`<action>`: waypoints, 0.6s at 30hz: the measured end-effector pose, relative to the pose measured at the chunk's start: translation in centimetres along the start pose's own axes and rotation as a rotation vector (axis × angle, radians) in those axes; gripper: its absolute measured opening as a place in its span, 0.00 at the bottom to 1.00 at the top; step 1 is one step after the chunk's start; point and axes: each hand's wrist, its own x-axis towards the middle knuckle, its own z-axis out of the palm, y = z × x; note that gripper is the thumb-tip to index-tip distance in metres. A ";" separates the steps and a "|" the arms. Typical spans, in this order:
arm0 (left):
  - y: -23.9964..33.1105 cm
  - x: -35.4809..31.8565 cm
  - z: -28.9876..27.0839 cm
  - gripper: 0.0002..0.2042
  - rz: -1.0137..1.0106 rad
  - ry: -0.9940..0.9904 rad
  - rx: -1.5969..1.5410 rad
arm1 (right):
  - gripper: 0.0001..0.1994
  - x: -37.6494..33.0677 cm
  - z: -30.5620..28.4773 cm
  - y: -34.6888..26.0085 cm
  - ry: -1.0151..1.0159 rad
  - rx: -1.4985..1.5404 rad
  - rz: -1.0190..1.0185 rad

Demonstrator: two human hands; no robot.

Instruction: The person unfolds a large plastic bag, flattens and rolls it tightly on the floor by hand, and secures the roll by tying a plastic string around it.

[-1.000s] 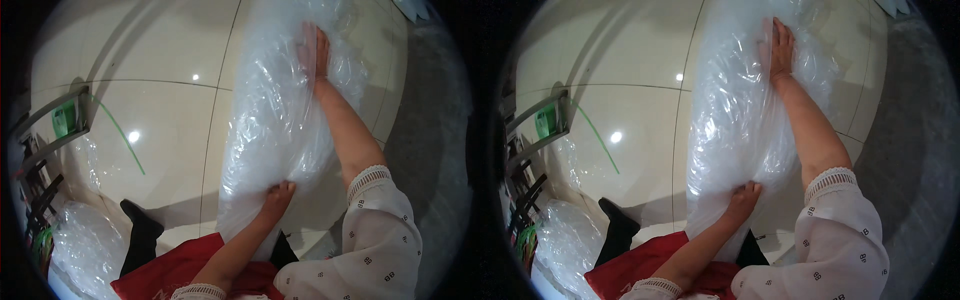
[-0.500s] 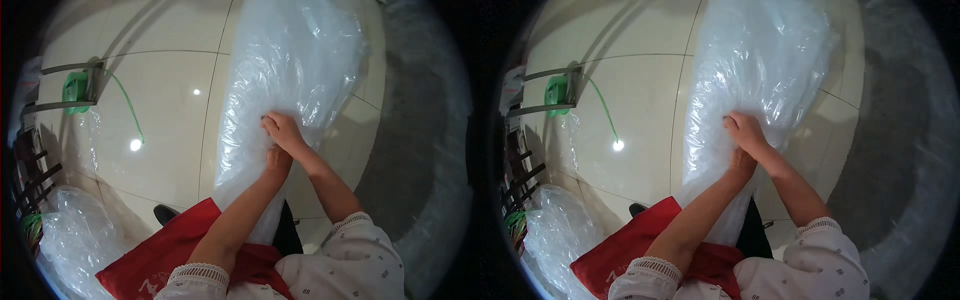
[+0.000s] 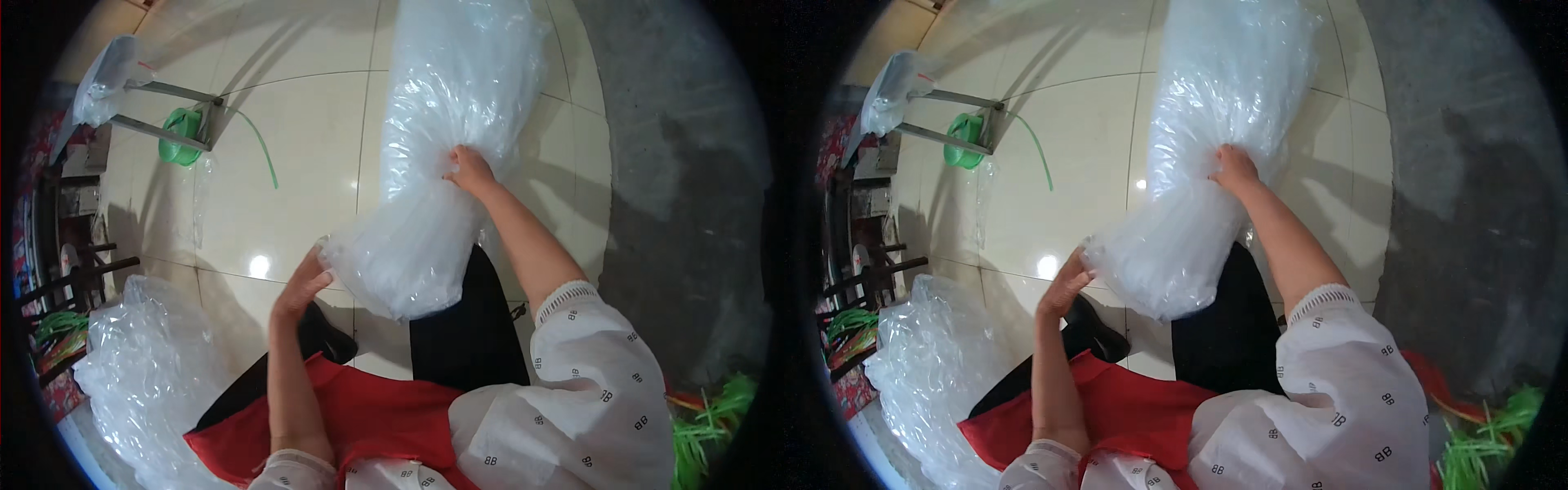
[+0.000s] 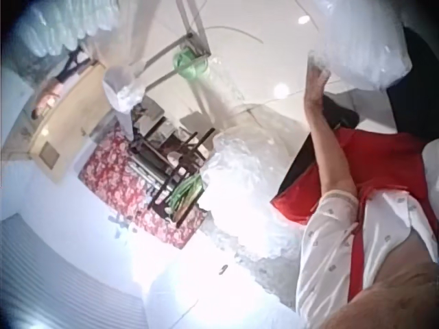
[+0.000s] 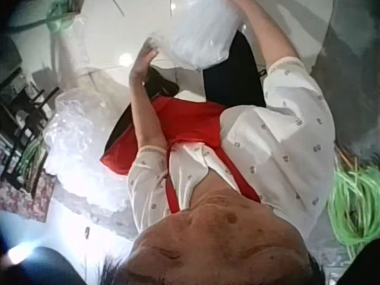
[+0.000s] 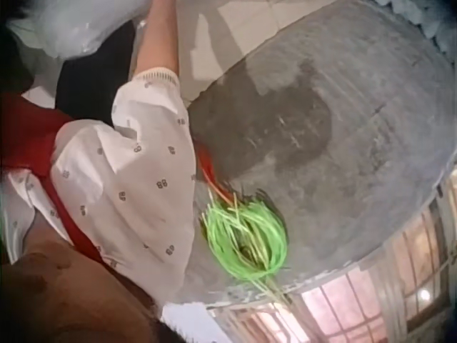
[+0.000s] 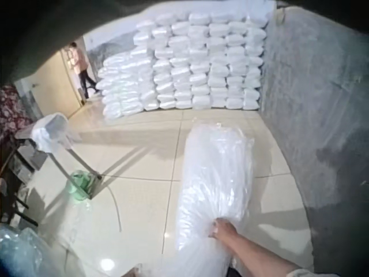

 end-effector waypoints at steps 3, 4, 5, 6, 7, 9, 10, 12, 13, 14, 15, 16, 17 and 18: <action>-0.2 0.6 5.5 0.37 0.216 0.033 0.089 | 0.25 1.8 0.9 -0.8 -0.032 -0.031 -0.017; -1.5 1.9 6.8 0.33 0.237 -0.013 0.149 | 0.24 2.6 1.1 -0.6 -0.023 -0.056 -0.057; -1.4 2.6 8.6 0.29 0.243 -0.099 0.162 | 0.24 2.9 1.2 -0.6 -0.028 -0.060 -0.053; -1.0 2.4 9.8 0.25 0.236 -0.167 0.185 | 0.21 2.9 1.6 -2.0 -0.148 0.014 -0.016; -0.9 3.2 11.3 0.24 0.203 -0.218 0.219 | 0.19 3.2 1.2 -2.0 -0.254 0.068 0.031; -1.5 6.8 16.7 0.23 0.250 -0.394 0.336 | 0.19 4.9 -2.1 3.6 -0.283 0.085 0.159; -2.5 8.6 19.2 0.24 0.292 -0.470 0.441 | 0.21 5.3 -2.9 5.9 -0.340 0.161 0.252; -6.7 10.0 22.7 0.24 0.227 -0.414 0.726 | 0.24 4.6 -2.5 4.1 -0.318 0.336 0.292; -9.9 10.4 24.4 0.24 0.242 -0.386 0.844 | 0.27 3.6 -2.2 2.3 -0.300 0.514 0.328; -12.5 10.6 25.5 0.24 0.253 -0.358 0.965 | 0.27 2.7 -1.8 0.5 -0.303 0.534 0.326; -12.5 10.8 27.0 0.22 0.201 -0.380 1.080 | 0.28 1.5 -2.4 -0.4 -0.243 0.487 0.301; -12.6 11.0 27.9 0.22 0.209 -0.396 1.093 | 0.30 -0.1 -2.6 -1.2 -0.180 0.438 0.279; -12.8 11.1 29.1 0.25 0.220 -0.411 1.082 | 0.30 -1.9 -2.2 -1.3 -0.158 0.439 0.297; -13.1 11.2 30.4 0.27 0.232 -0.425 1.074 | 0.34 -3.6 -1.6 -1.3 0.066 0.198 0.170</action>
